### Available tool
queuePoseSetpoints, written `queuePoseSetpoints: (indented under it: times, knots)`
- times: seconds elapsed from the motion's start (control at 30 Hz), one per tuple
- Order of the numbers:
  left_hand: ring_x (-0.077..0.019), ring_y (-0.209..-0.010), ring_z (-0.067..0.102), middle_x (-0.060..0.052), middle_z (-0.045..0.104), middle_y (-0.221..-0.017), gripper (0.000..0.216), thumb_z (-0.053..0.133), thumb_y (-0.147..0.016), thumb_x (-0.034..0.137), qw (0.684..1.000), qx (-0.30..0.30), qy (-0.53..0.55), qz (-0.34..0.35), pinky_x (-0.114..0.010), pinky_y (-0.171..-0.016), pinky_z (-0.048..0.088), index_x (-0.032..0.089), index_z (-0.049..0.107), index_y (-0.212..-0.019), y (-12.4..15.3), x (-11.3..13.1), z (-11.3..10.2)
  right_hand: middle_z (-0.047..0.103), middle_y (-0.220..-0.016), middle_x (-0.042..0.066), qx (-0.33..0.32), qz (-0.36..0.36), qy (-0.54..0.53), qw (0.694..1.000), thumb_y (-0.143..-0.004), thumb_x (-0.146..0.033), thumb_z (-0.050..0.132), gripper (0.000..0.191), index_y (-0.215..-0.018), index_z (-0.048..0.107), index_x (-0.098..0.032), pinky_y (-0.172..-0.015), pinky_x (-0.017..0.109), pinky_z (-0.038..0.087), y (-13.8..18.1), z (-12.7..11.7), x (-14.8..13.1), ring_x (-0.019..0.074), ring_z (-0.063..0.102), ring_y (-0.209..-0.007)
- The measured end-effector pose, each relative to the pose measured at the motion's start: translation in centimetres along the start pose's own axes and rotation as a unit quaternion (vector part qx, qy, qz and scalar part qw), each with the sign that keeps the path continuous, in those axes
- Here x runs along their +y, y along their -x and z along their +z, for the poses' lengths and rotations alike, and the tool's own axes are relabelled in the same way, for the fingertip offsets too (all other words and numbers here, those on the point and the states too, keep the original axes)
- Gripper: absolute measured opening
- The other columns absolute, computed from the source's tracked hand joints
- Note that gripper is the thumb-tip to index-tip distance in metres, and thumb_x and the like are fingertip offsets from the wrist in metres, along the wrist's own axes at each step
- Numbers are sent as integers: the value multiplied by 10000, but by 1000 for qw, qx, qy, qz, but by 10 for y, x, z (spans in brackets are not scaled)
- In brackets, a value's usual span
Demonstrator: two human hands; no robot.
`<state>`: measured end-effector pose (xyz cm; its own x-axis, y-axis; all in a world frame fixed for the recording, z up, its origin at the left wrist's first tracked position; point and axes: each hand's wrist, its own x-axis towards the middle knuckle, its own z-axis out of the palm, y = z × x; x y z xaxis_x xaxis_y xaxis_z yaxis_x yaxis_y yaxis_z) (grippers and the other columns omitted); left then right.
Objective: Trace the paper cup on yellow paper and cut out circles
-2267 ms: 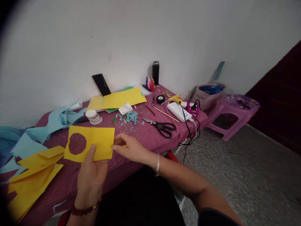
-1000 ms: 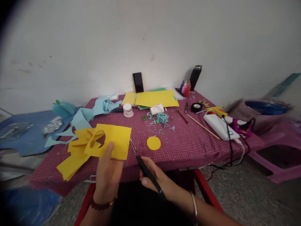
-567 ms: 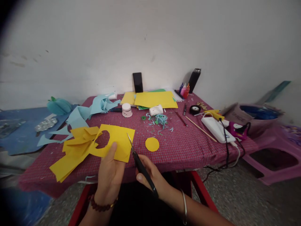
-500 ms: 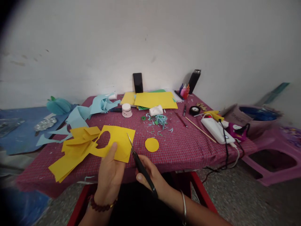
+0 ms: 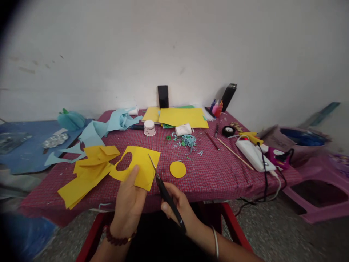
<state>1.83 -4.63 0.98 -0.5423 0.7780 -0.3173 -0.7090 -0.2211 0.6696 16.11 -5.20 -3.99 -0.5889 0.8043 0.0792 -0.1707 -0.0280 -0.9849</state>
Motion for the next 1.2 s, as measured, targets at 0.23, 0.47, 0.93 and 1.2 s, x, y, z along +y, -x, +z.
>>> queuePoseSetpoints:
  times: [0.23,0.47,0.93,1.2]
  knots:
    - [-152,-908,696,-38,698,-1160,270,630,-818,147,1000,-11,21,7,-278,-834,562,246,648,-1069,1,2,0,431,-600,-55,-5,8,-2,1000,-781,-627,625,560,-1137,569,-198,-424,212,256,4,-5,1,72,330,-452]
    - [-168,-916,697,-52,722,-1081,255,639,-813,162,1000,-24,9,-6,-290,-824,562,233,655,-1058,0,6,-3,414,-585,-62,-7,25,19,999,-800,-567,643,564,-1219,558,-199,-411,207,238,8,-12,-4,66,315,-435]
    - [-245,-897,707,-63,752,-917,159,746,-712,236,990,-97,-95,-47,-341,-790,582,194,675,-848,-2,16,-8,508,-852,26,-107,57,77,990,-823,-529,641,607,-1297,481,-186,-597,247,385,13,-40,-29,123,455,-692]
    - [-201,-796,710,-45,755,-885,186,757,-689,235,988,-83,-107,-68,-296,-744,561,175,685,-850,5,5,-6,498,-942,45,-103,54,93,989,-846,-503,622,592,-1324,428,-214,-694,289,400,12,-38,-31,159,471,-800]
